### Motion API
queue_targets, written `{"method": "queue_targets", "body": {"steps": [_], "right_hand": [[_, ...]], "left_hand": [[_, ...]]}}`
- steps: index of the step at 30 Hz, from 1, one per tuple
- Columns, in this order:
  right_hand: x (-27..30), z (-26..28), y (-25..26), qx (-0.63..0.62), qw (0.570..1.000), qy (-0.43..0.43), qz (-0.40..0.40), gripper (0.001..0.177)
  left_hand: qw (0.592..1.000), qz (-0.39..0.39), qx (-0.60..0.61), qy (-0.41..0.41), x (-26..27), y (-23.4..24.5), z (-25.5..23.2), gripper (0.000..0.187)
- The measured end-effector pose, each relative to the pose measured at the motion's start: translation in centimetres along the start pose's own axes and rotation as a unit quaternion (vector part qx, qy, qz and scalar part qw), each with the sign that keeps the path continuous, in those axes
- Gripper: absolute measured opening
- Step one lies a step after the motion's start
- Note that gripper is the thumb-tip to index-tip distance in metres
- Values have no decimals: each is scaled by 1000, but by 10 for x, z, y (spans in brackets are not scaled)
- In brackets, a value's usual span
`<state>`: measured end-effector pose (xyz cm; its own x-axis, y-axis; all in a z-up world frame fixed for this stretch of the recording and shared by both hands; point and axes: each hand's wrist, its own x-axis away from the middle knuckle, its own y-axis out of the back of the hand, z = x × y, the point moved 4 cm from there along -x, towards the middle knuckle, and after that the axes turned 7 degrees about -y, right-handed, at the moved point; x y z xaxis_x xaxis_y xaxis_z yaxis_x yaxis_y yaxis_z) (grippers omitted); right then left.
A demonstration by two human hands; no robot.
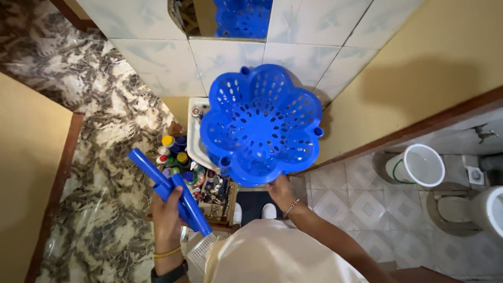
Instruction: The person assembles a blue flower-shaped plastic basket by inserting cylindrical rods into the basket's holes. They repeatedly adjust and reinsert the rods to secure the structure, then stack a second identical basket on top and continue inserting rods into the combined unit.
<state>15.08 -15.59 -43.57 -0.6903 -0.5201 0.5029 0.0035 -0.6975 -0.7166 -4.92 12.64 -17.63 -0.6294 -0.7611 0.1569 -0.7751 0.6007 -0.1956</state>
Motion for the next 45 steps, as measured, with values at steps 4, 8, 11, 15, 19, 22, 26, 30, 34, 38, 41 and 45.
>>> {"method": "queue_targets", "body": {"steps": [4, 8, 11, 15, 19, 22, 26, 30, 34, 38, 41, 45], "right_hand": [[-1, -3, 4, -19, 999, -19, -38, 13], [4, -2, 3, 39, 998, 0, -45, 13], [6, 3, -8, 9, 988, 97, 122, 16], [6, -10, 13, -7, 993, 6, -121, 22], [22, -21, 17, -34, 998, 20, -40, 26], [25, -20, 14, -42, 998, 44, 17, 25], [20, -18, 18, 24, 998, 20, -58, 22], [21, -24, 26, -49, 995, 20, -88, 25], [24, -23, 20, -79, 991, 37, -105, 24], [28, -20, 9, -113, 979, 25, -169, 28], [26, -9, -4, -89, 989, 55, -105, 23], [16, -4, -13, -84, 986, 68, -130, 22]], "left_hand": [[999, 26, 22, -8, 9, -18, -34, 41], [994, 110, 9, -26, -1, -65, -62, 34], [977, 204, 11, -55, -1, -105, -77, 36], [943, 314, -86, -65, -4, -154, -79, 41], [893, 414, -172, -40, -41, -195, -47, 45], [851, 438, -291, -1, -72, -215, -10, 46], [848, 413, -330, 40, -92, -220, 21, 52], [836, 385, -388, -36, -95, -216, 14, 63], [780, 344, -443, -279, -72, -211, -30, 70], [827, 254, -350, -361, -35, -181, -70, 54], [846, 170, -309, -400, -12, -158, -80, 50], [850, 100, -295, -424, -6, -143, -58, 72]]}}
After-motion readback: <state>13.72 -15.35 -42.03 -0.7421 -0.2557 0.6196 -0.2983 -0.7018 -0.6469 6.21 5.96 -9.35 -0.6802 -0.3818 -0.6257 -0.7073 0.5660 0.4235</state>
